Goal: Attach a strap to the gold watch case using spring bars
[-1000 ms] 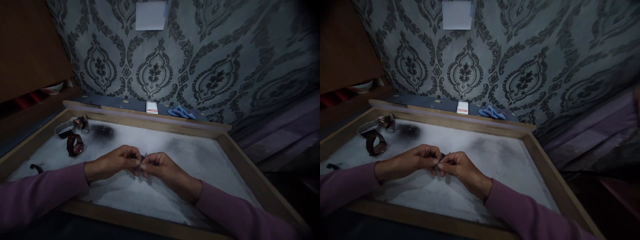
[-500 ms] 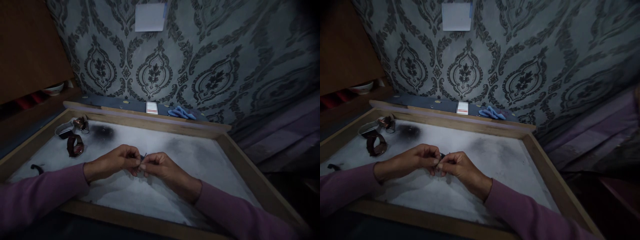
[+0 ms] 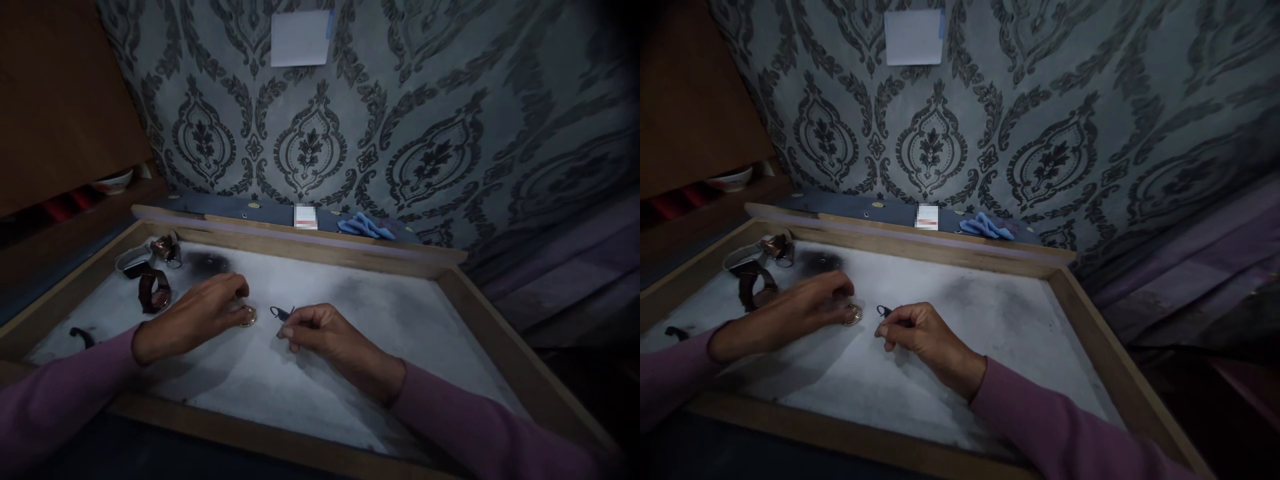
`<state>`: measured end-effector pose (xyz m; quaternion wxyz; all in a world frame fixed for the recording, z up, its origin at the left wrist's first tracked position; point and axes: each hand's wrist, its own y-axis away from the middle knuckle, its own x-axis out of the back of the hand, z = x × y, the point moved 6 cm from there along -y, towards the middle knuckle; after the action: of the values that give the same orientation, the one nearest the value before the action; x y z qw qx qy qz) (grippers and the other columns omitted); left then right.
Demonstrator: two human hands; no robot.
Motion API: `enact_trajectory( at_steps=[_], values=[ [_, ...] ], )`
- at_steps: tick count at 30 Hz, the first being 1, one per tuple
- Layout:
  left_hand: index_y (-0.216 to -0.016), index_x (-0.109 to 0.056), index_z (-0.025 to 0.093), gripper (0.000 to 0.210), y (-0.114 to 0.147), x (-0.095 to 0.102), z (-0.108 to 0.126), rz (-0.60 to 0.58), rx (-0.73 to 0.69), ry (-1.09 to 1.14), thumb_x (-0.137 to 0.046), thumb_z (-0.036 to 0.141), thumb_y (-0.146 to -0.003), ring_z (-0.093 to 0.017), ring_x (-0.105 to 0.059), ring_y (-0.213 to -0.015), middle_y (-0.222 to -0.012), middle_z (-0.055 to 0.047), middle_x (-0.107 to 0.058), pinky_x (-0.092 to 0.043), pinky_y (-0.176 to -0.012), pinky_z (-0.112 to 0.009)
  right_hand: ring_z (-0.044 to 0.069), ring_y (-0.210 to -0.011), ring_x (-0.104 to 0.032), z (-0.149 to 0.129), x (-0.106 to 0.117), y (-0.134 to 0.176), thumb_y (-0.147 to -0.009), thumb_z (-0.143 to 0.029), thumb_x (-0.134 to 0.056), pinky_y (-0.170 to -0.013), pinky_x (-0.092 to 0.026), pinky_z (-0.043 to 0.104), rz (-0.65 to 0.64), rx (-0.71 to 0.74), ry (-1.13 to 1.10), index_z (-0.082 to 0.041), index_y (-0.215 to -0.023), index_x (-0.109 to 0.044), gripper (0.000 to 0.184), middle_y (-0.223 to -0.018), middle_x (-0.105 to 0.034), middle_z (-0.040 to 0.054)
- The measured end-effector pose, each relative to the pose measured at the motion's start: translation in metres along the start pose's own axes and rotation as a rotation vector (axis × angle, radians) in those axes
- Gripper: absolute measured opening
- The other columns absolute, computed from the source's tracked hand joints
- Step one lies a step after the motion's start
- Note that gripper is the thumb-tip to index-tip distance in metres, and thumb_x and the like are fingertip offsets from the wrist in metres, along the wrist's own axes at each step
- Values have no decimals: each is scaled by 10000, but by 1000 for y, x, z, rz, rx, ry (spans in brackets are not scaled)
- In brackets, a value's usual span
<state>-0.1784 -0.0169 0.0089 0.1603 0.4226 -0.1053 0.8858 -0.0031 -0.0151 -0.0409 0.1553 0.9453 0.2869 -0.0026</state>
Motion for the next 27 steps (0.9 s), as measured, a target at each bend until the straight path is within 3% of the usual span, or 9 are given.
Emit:
enact_trajectory(
  at_steps=[9, 15, 18, 22, 27],
  values=[
    [-831, -504, 191, 133, 3, -20, 0, -92, -28, -186, -601, 282, -833, -185, -503, -754, -842, -19, -550, -303, -637, -273, 93, -539, -482, 0, -1, -2, -692, -325, -751, -574, -343, 247, -28, 27, 0, -164, -676, -708, 167, -536, -600, -26],
    [-816, -471, 190, 72, 2, -23, 5, -164, 0, -115, -541, 203, -831, -155, -476, -686, -758, 13, -522, -284, -604, -262, 95, -551, -495, -3, -2, -2, -669, -380, -778, -590, -359, 247, -48, 50, 28, -152, -678, -704, 240, -547, -602, -26],
    [-800, -510, 180, 61, -1, -25, 6, -226, 48, 79, -544, 226, -818, -140, -459, -656, -700, 28, -502, -291, -584, -252, 95, -549, -494, -3, -2, -2, -669, -381, -779, -590, -359, 248, -49, 58, 39, -154, -688, -707, 239, -547, -603, -27],
    [-822, -574, 155, 203, -3, -35, 4, -344, 208, 559, -648, 333, -758, -109, -450, -594, -656, 40, -504, -328, -538, -228, 94, -560, -502, -6, -3, -1, -656, -377, -796, -606, -367, 247, -52, 63, 38, -159, -684, -706, 237, -550, -605, -29],
    [-792, -598, 136, 248, -3, -41, 5, -351, 287, 866, -733, 328, -711, -107, -511, -577, -635, 14, -584, -371, -519, -218, 94, -555, -490, -10, -3, 1, -655, -409, -798, -589, -355, 247, -56, 72, 66, -154, -669, -702, 272, -553, -609, -27]
  ],
)
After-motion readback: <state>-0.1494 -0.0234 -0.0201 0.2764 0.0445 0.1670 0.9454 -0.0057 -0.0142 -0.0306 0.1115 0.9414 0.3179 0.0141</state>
